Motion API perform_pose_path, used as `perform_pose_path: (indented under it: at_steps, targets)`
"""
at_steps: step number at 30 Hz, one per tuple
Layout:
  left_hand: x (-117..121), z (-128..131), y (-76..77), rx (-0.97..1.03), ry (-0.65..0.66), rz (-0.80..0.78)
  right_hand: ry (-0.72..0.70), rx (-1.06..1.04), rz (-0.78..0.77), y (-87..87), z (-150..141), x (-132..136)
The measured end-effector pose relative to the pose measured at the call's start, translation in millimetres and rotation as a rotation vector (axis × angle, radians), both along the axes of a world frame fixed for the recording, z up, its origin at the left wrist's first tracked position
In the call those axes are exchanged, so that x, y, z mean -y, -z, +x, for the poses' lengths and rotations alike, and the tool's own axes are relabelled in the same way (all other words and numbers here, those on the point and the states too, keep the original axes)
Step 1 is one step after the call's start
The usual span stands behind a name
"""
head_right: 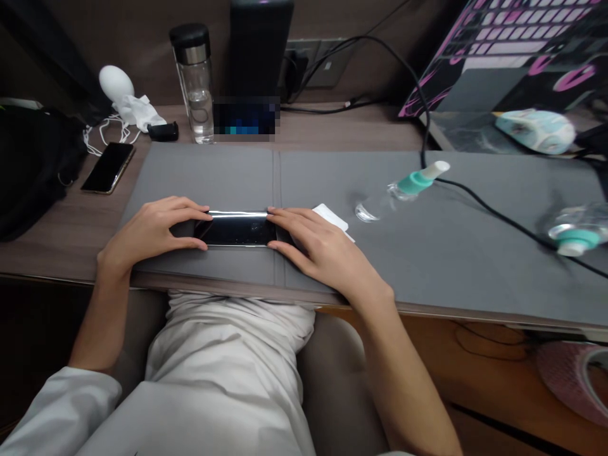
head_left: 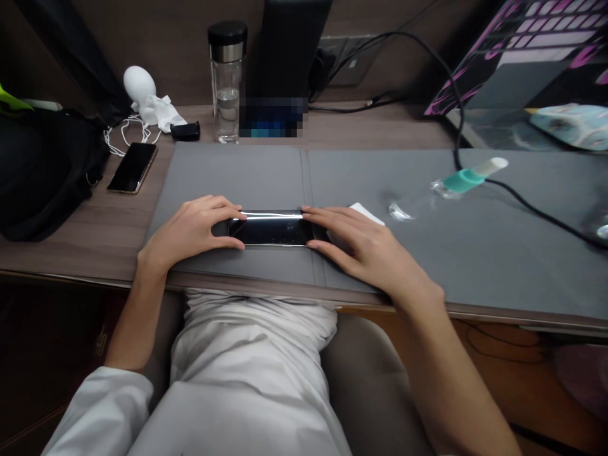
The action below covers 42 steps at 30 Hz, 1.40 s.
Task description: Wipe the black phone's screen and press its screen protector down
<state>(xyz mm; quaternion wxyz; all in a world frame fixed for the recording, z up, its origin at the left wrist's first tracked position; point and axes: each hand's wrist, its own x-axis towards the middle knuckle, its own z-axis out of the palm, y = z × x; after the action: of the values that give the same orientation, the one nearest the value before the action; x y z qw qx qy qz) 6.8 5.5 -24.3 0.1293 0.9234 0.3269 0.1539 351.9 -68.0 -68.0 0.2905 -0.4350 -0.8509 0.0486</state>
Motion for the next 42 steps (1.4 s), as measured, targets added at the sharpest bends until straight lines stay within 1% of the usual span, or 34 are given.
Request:
perform_pose_path:
  at_steps: [9, 17, 28, 37, 42]
  targets:
    - [0.0, -0.3, 0.8, 0.012, 0.017, 0.009, 0.004, -0.011, -0.022, 1.8, 1.4, 0.0]
    - [0.1, -0.4, 1.9, 0.017, 0.038, 0.028, 0.004, -0.015, -0.023, -0.2, 0.7, 0.3]
    - [1.9, 1.4, -2.5, -0.012, 0.023, -0.003, -0.001, -0.018, -0.015, -0.9, 0.2, 0.2]
    - [1.9, 2.1, -2.7, -0.026, 0.015, -0.006, 0.022, -0.04, -0.075, -2.6, -0.2, 1.5]
    - [2.5, 2.5, -3.7, -0.036, 0.004, -0.011, 0.021, -0.048, -0.071, -3.2, -0.6, 1.8]
